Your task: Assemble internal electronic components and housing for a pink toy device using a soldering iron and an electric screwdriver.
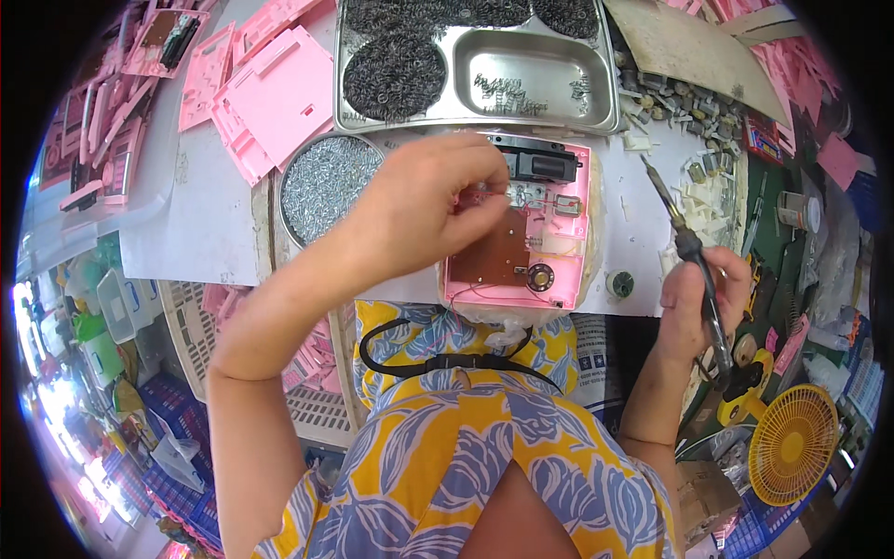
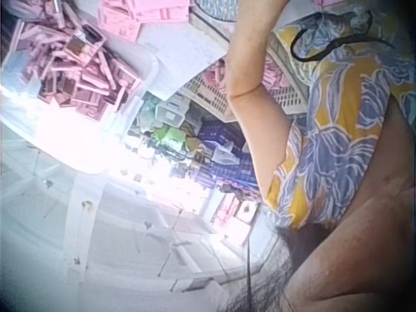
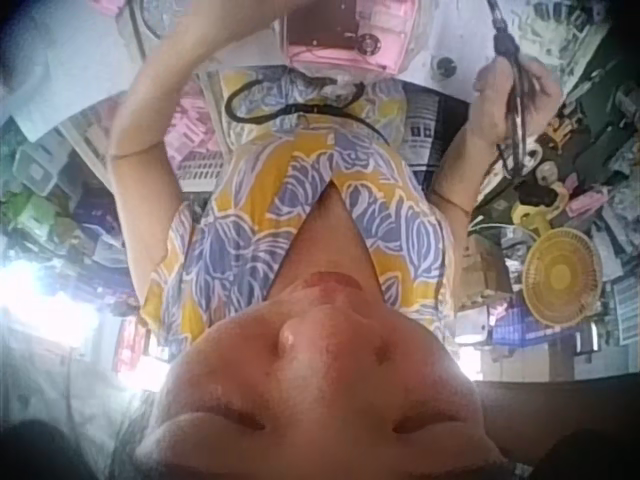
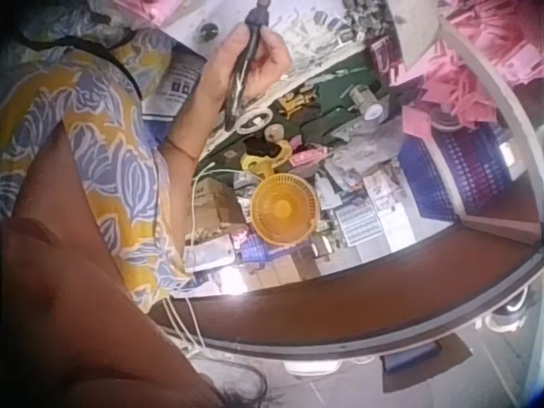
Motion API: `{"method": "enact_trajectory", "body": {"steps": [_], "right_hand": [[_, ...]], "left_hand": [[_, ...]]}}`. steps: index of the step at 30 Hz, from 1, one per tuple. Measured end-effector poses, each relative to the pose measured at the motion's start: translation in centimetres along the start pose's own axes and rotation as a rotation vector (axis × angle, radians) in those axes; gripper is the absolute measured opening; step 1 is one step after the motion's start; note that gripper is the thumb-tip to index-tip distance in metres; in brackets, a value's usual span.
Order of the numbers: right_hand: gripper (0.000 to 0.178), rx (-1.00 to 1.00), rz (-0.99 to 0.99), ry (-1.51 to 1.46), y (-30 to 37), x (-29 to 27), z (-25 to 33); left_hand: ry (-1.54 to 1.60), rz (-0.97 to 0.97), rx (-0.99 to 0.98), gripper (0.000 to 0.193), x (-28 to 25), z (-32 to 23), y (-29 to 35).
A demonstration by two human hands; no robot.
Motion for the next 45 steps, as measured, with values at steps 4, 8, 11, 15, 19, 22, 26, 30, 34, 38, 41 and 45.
{"method": "enact_trajectory", "body": {"steps": [4,8,11,15,19,22,26,30,34,38,41,45], "right_hand": [[0.038,-0.005,0.078,-0.125,-1.7,4.4,1.2],[0.045,0.114,0.304,-0.179,-3.3,8.3,3.2],[0.043,0.107,0.431,-0.199,-4.0,9.5,3.1],[0.043,0.132,0.446,-0.240,-4.5,10.1,2.9],[0.043,0.110,0.465,-0.249,-4.5,10.2,2.8],[0.043,0.091,0.468,-0.246,-4.5,10.4,2.8],[0.043,0.090,0.446,-0.236,-4.3,10.6,2.3],[0.041,0.088,0.374,-0.082,-3.1,10.8,2.3],[0.053,-0.261,0.247,0.260,-1.6,10.3,1.2],[0.056,-0.213,0.231,0.129,0.6,9.8,0.0],[0.055,-0.127,0.220,-0.017,1.0,8.9,0.1],[0.038,-0.310,0.212,-0.023,-1.3,5.8,-0.6]], "left_hand": [[0.610,-0.152,-0.485,0.005,3.3,0.3,0.4],[0.787,-0.382,-0.304,0.009,5.7,1.0,0.8],[0.751,-0.366,-0.255,0.012,5.8,0.9,0.9],[0.542,-0.340,-0.166,0.012,5.0,0.5,0.8],[0.407,-0.329,-0.097,0.013,4.8,0.4,0.7],[0.495,-0.307,-0.159,0.013,4.9,0.5,0.8],[0.676,-0.302,-0.298,0.014,4.9,0.5,1.0],[0.843,-0.280,-0.356,0.013,4.9,0.8,1.3],[0.820,-0.250,-0.376,0.012,4.1,0.8,1.1],[0.314,-0.232,-0.156,0.010,2.8,0.5,0.3],[-0.007,-0.258,-0.059,0.008,4.0,1.0,0.0],[-0.044,-0.308,-0.102,0.009,4.7,1.1,0.0]]}}
Point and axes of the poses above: each hand's wrist, its own y-axis away from the middle knuckle, its own x-axis out of the palm, z = x × y, the point moved 1 cm from there along -y, towards the middle knuckle, and after that the axes turned 11 degrees about y, right-handed, at the moved point
